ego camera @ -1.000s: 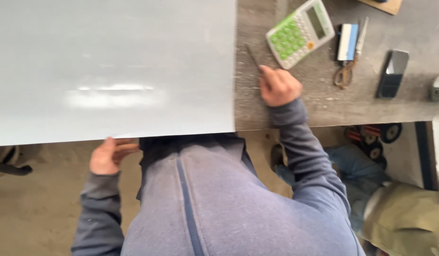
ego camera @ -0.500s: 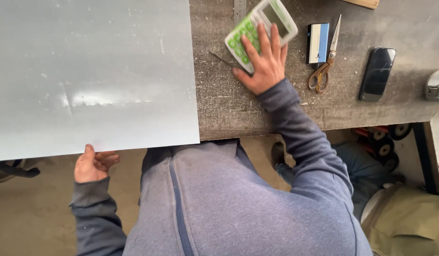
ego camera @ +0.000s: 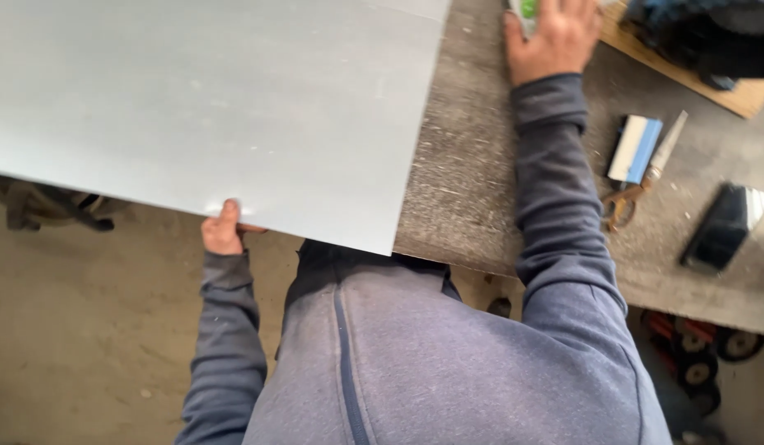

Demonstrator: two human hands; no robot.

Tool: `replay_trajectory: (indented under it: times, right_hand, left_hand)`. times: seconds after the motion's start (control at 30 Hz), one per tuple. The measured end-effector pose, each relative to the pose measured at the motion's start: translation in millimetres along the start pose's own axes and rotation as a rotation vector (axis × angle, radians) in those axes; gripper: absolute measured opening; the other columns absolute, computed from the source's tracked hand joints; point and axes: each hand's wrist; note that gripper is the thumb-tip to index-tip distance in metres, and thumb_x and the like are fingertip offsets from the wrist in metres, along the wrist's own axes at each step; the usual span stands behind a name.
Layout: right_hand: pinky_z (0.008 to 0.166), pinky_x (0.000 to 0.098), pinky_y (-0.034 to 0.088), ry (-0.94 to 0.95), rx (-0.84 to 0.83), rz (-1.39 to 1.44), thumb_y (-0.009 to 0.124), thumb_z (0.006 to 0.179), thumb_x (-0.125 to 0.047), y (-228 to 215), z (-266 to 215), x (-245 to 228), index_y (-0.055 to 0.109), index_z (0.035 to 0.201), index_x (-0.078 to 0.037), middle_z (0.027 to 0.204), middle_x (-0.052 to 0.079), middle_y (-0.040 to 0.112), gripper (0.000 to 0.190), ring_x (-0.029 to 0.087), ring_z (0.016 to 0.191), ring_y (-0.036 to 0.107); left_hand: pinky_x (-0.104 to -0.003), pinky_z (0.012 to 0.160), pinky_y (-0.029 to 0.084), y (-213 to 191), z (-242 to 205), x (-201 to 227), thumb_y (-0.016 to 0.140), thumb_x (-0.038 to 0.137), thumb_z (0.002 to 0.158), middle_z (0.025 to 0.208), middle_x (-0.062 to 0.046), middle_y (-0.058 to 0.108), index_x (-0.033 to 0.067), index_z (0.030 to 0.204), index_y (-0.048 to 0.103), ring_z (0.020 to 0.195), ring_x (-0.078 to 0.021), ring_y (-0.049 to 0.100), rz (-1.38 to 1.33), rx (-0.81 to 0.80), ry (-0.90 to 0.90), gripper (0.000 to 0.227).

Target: The person measures a large white sheet on a table using a ruler and marks it with a pen. They then use scissors to cut the sheet along the marked line. After cutting, the person rolls the sheet and places it on a storage shelf before returning to the table to cut another piece.

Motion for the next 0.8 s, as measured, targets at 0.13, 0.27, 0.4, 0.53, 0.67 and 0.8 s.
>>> replay_trajectory:
  times: [0.13,0.27,0.4,0.53,0.67,0.8]
  right_hand:
    - [0.102,0.0647,0.024,-0.143,0.177,-0.147,0.071,0.095,-0.044,2.8,-12.9,-13.3,0.063,0.143,0.002,0.145,0.035,0.050,0.068,0.054,0.133,0.037]
    - [0.119,0.0630,0.021,-0.173,0.084,0.003,0.067,0.105,-0.038,8.3,-41.6,-47.5,0.057,0.150,-0.001,0.158,0.031,0.048,0.059,0.047,0.148,0.038]
    - [0.122,0.0563,0.030,-0.197,-0.036,0.194,0.067,0.106,-0.039,-2.7,-68.5,-95.7,0.059,0.146,-0.004,0.155,0.026,0.054,0.054,0.043,0.146,0.046]
    - [0.119,0.0524,0.034,-0.132,0.006,0.264,0.072,0.101,-0.040,-4.0,-75.0,-123.5,0.063,0.143,-0.004,0.151,0.024,0.056,0.056,0.041,0.142,0.048]
    - [0.116,0.0522,0.034,-0.195,0.042,0.174,0.078,0.098,-0.041,-10.0,-54.0,-137.4,0.066,0.141,-0.005,0.148,0.023,0.058,0.058,0.041,0.139,0.049]
    - [0.116,0.0517,0.036,-0.383,-0.025,0.187,0.081,0.095,-0.042,-18.9,23.0,-159.0,0.068,0.139,-0.009,0.148,0.019,0.060,0.056,0.039,0.139,0.051]
  left_hand:
    - [-0.037,0.067,0.060,4.1,-0.4,1.5,0.063,0.040,0.101,0.089,-0.017,0.075,-0.0085,0.095,0.073,0.071,-0.0284,0.075,-0.010,0.018,0.007,0.050]
    - [-0.036,0.064,0.059,-8.2,16.6,-34.9,0.065,0.042,0.104,0.074,-0.013,0.066,0.0009,0.077,0.059,0.070,-0.0315,0.076,-0.070,-0.091,0.007,0.050]
    - [-0.034,0.062,0.056,-2.9,27.2,-35.9,0.063,0.046,0.104,0.068,-0.015,0.067,0.0066,0.064,0.055,0.070,-0.0302,0.078,-0.088,-0.194,0.027,0.058]
    - [-0.033,0.067,0.060,7.0,25.5,-26.0,0.060,0.049,0.100,0.074,-0.019,0.076,0.0071,0.067,0.064,0.069,-0.0264,0.076,-0.067,-0.207,0.032,0.054]
    - [-0.034,0.069,0.059,8.7,31.1,-27.6,0.058,0.051,0.100,0.076,-0.019,0.078,-0.0017,0.074,0.075,0.068,-0.0237,0.073,-0.002,-0.200,0.000,0.062]
    - [-0.036,0.074,0.062,14.3,22.6,-22.5,0.058,0.049,0.099,0.079,-0.018,0.079,-0.0082,0.082,0.076,0.072,-0.0238,0.076,-0.138,-0.237,-0.086,0.062]
Point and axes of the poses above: each hand's wrist, its own z-axis towards the middle knuckle, its own y-axis out of the palm, x = y × z
